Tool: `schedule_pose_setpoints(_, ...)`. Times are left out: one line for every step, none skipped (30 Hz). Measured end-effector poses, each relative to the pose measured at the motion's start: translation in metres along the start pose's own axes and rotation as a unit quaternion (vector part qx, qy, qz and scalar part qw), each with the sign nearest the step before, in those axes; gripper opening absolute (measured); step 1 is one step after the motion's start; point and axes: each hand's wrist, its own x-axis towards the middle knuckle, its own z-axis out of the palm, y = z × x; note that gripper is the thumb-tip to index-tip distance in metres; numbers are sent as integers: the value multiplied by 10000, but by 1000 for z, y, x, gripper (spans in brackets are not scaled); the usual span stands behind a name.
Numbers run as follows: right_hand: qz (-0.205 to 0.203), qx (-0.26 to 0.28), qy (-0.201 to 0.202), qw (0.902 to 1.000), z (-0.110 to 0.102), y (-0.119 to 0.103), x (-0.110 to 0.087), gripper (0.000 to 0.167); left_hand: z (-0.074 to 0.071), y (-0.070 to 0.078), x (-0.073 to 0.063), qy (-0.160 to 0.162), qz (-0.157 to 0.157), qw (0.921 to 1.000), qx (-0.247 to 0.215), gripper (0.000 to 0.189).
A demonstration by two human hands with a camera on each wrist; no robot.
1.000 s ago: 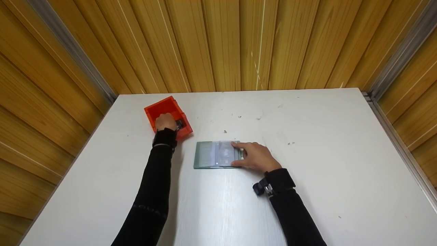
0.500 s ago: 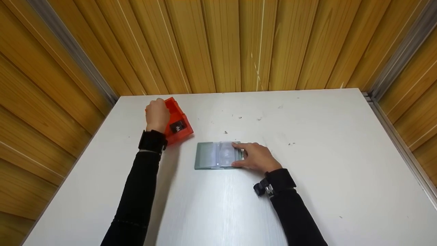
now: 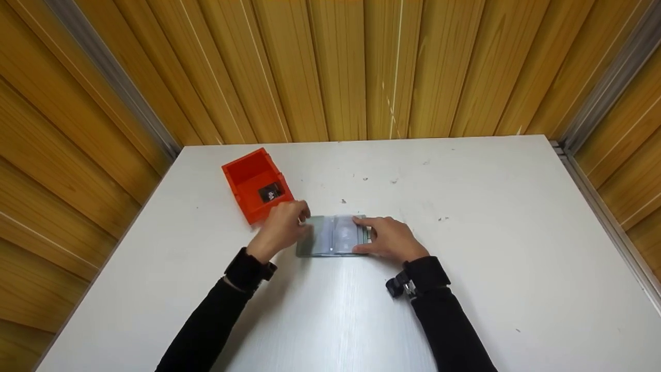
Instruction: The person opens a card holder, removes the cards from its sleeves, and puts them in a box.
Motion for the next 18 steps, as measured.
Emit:
schedule_pose_setpoints(-23, -1, 1, 10000, 0, 0, 0, 78, 6, 0, -2, -166, 99, 9998, -19, 17)
schedule_pose_setpoints(-20, -8, 6, 10000, 0, 0, 0, 78, 11, 1, -4, -333, 151, 9993, -7, 18)
schedule_pose_setpoints(-28, -11, 6, 10000, 1, -1, 0, 78, 15, 1, -6, -457, 186, 9988, 24, 19)
schedule_pose_setpoints(-17, -8, 0, 10000, 1, -1, 0, 78, 19, 0, -8, -551, 192, 9983, 72, 20)
schedule_pose_setpoints(-31, -2, -15, 10000, 1, -2, 0, 78, 22, 0, -9, -612, 176, 9979, 99, 22)
schedule_pose_setpoints(-38, -6, -24, 10000, 2, -2, 1, 78, 24, 0, -11, -645, 151, 9978, 88, 24)
schedule_pose_setpoints(-49, -1, -24, 10000, 2, -2, 1, 78, 26, 0, -12, -667, 130, 9976, 112, 25)
schedule_pose_setpoints(-38, -4, -21, 10000, 2, -2, 1, 78, 27, 0, -13, -680, 119, 9975, 126, 27)
schedule_pose_setpoints(-37, -9, -17, 10000, 2, -2, 1, 78, 28, 0, -13, -678, 134, 9975, 132, 28)
schedule_pose_setpoints(-26, -14, -11, 10000, 2, -1, 1, 78, 28, 1, -13, -664, 160, 9975, 166, 29)
schedule_pose_setpoints(-40, -26, 1, 10000, 2, -1, 0, 78, 29, 1, -13, -660, 183, 9975, 180, 30)
schedule_pose_setpoints(-31, -45, 17, 10000, 2, 0, 0, 78, 29, 2, -14, -638, 223, 9975, 217, 31)
schedule_pose_setpoints(-30, -63, 21, 10000, 1, 0, 0, 77, 30, 2, -14, -618, 249, 9974, 272, 32)
schedule_pose_setpoints(-34, -90, 23, 10000, 1, 0, 0, 76, 30, 3, -14, -602, 267, 9974, 304, 33)
schedule_pose_setpoints(-47, -117, 22, 9999, 0, 0, 0, 75, 31, 3, -13, -579, 284, 9973, 346, 34)
schedule_pose_setpoints(-58, -132, 33, 9999, 0, -1, 0, 74, 31, 3, -14, -534, 315, 9972, 421, 33)
schedule_pose_setpoints(-78, -138, 58, 9999, 0, -2, 0, 71, 31, 3, -14, -491, 342, 9971, 468, 32)
schedule_pose_setpoints(-106, -131, 102, 9998, -1, -2, 0, 68, 31, 3, -14, -440, 377, 9969, 526, 31)
